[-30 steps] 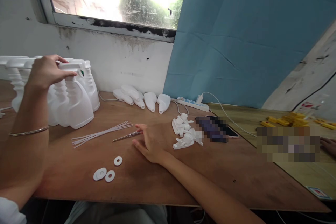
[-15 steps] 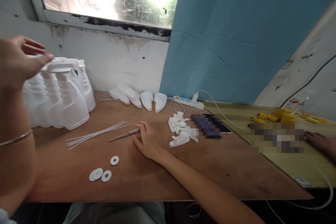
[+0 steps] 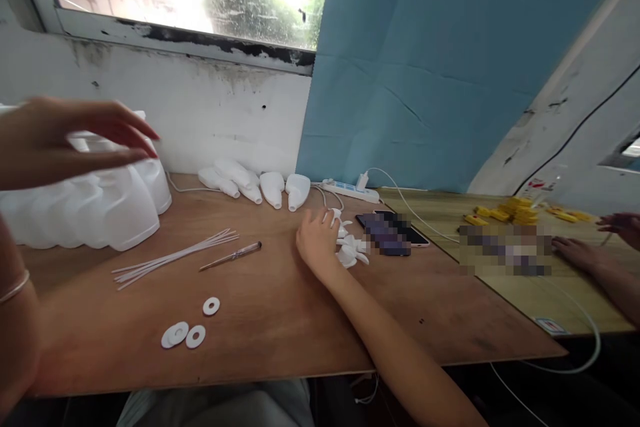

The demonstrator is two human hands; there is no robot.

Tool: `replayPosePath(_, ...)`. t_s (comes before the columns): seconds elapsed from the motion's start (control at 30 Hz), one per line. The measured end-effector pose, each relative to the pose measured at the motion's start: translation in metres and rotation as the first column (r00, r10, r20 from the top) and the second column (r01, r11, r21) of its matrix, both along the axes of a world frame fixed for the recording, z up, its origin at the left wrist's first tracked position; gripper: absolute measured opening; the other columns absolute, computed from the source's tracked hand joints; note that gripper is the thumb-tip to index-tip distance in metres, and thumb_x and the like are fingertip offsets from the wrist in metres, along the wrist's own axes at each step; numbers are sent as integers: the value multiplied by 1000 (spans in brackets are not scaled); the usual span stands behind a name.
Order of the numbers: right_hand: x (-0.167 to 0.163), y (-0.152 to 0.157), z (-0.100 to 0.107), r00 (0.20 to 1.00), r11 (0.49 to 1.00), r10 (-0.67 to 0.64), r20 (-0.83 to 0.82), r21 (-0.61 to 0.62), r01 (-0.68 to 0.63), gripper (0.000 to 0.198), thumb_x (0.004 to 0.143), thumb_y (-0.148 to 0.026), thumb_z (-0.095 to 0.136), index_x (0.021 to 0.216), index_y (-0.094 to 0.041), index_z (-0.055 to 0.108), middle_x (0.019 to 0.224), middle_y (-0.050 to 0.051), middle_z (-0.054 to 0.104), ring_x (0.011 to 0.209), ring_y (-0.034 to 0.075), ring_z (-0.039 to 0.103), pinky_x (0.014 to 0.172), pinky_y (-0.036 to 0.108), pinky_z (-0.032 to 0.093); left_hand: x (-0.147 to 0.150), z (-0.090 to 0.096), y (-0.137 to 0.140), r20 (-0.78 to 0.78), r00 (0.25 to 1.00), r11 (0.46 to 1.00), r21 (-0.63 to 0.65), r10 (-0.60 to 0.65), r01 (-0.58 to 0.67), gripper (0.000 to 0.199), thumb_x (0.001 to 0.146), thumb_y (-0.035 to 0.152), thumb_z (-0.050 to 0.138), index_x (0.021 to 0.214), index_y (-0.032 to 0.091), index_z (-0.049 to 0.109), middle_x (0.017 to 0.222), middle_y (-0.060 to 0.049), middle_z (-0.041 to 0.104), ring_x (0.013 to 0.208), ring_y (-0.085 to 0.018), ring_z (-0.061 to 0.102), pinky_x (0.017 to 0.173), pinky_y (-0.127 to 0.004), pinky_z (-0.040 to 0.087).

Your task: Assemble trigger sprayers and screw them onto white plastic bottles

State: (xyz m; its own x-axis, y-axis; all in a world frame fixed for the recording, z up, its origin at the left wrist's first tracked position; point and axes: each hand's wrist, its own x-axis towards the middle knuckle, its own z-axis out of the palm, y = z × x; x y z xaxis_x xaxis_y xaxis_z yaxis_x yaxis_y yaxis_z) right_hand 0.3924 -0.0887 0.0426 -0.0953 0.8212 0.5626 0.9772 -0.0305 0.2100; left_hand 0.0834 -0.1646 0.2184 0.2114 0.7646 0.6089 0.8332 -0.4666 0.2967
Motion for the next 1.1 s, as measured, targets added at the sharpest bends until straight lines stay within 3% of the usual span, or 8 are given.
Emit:
replayPosePath(0.1,8,3,6,999,998,-54,-9,-39,53,32,81,-28,46,105,-6,48,103,23,54,97,35,49,78,42,33,27,-15,11,-349,908,950,-281,-231,134,20,79,31,51,93,21,62,81,4,64,68,-9,57,62,-21,40)
replayPosePath(0.23,8,2,7,998,997,-64,4,-50,64,30,82,-26,45,104,-7,48,100,23,55,95,34,50,76,41,32,65,-62,18,-394,771,804,-541,-500,245,11,74,20,54,82,23,61,78,3,64,67,-12,56,55,-21,36)
replayPosePath(0.37,9,5,4,996,992,-86,17,-90,87,27,82,-21,44,104,-6,49,101,24,56,95,35,51,76,42,32,72,-115,16,-368,627,630,-731,-687,261,20,65,25,67,83,21,60,81,0,63,70,-16,56,50,-22,32)
replayPosePath(0.47,11,8,2,997,990,-71,20,-122,73,27,82,-17,42,105,-5,50,99,23,57,96,36,51,76,42,33,62,-137,16,-299,666,598,-753,-683,276,28,58,26,74,82,20,59,83,-1,61,65,-14,54,50,-21,33)
replayPosePath(0.7,1,7,-4,996,994,31,86,-107,-22,24,83,-8,34,100,-9,50,94,18,58,89,32,54,72,40,36,50,-153,19,-15,752,503,-752,-659,426,18,68,27,67,79,18,57,80,0,56,67,-12,50,54,-19,35)
replayPosePath(0.83,-8,4,-9,982,970,133,134,-220,-102,26,81,-4,35,102,-12,48,92,15,58,86,29,55,71,37,37,47,-168,24,146,787,451,-750,-600,484,25,68,35,67,79,17,53,70,3,51,62,-11,45,53,-20,34)
replayPosePath(0.93,-12,2,-11,967,943,209,144,-292,-160,29,78,1,36,100,-13,48,91,14,57,86,27,54,70,35,37,45,-178,26,228,796,443,-730,-561,521,29,67,39,67,78,17,51,64,4,47,60,-10,42,52,-20,33)
replayPosePath(1.1,-13,3,-16,958,947,258,126,-229,-225,34,74,4,36,101,-13,47,100,14,53,84,24,52,68,31,36,45,-185,26,327,793,464,-672,-514,577,30,71,42,63,77,16,50,63,4,44,59,-9,39,52,-19,30)
